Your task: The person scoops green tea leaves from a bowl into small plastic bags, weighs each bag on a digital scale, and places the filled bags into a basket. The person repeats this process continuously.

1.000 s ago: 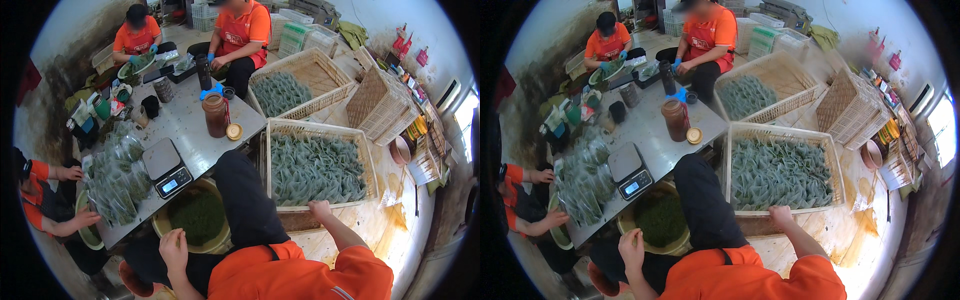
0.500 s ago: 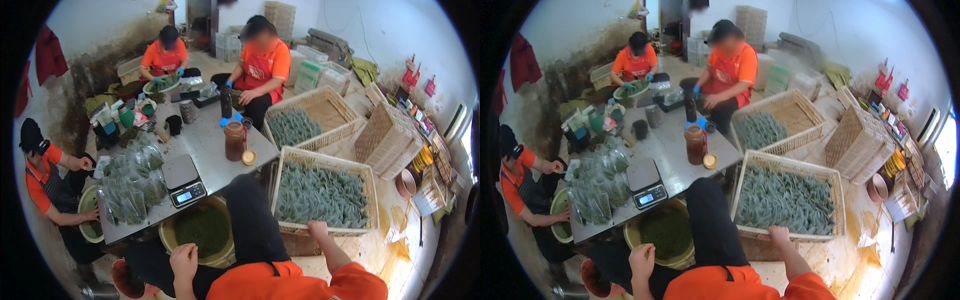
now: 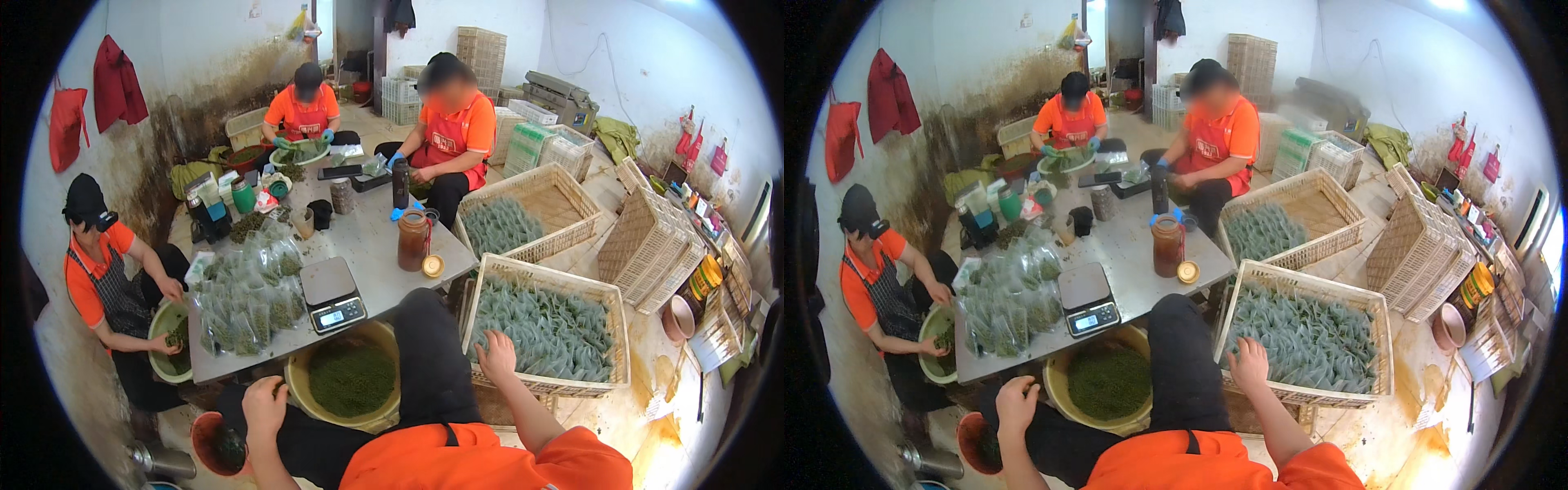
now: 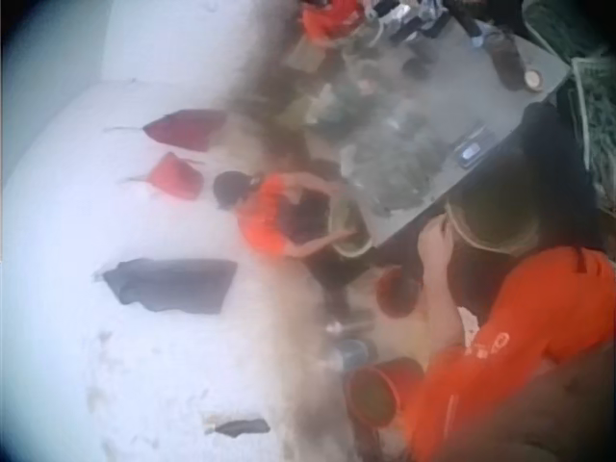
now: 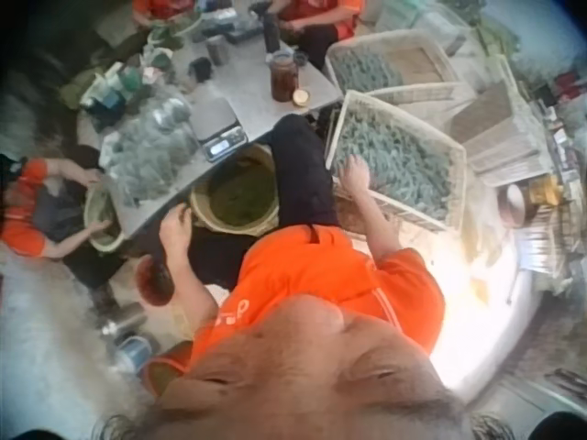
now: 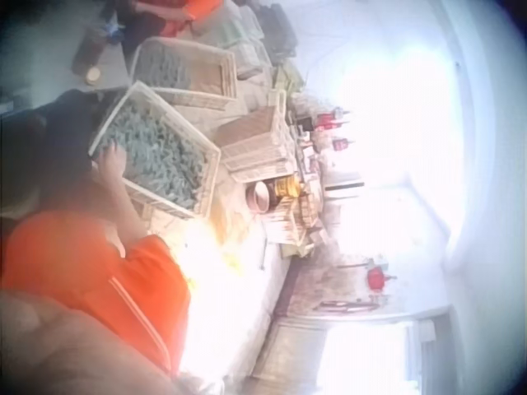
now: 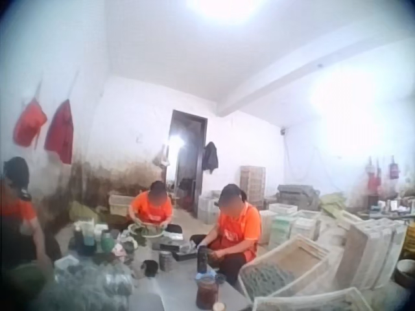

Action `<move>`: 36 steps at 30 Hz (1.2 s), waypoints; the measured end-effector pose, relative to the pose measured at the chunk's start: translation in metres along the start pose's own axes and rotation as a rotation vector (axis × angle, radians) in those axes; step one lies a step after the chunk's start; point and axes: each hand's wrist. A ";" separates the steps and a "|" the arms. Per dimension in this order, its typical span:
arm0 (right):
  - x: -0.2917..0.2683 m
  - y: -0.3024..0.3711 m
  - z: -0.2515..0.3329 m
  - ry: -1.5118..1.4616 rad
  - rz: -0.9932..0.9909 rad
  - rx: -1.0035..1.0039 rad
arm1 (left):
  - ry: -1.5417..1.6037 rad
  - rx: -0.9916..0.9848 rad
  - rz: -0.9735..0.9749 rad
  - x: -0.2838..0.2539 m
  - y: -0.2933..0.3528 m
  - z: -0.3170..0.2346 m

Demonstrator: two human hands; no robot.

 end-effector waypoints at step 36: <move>0.083 -0.001 0.004 0.207 0.251 0.312 | -0.017 -0.017 0.842 0.011 -0.091 0.141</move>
Point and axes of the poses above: each hand's wrist, its own y-axis away from the middle knuckle, its own x-axis out of the palm, z = x × y, and after that the axes turned 4 degrees about z, right-handed
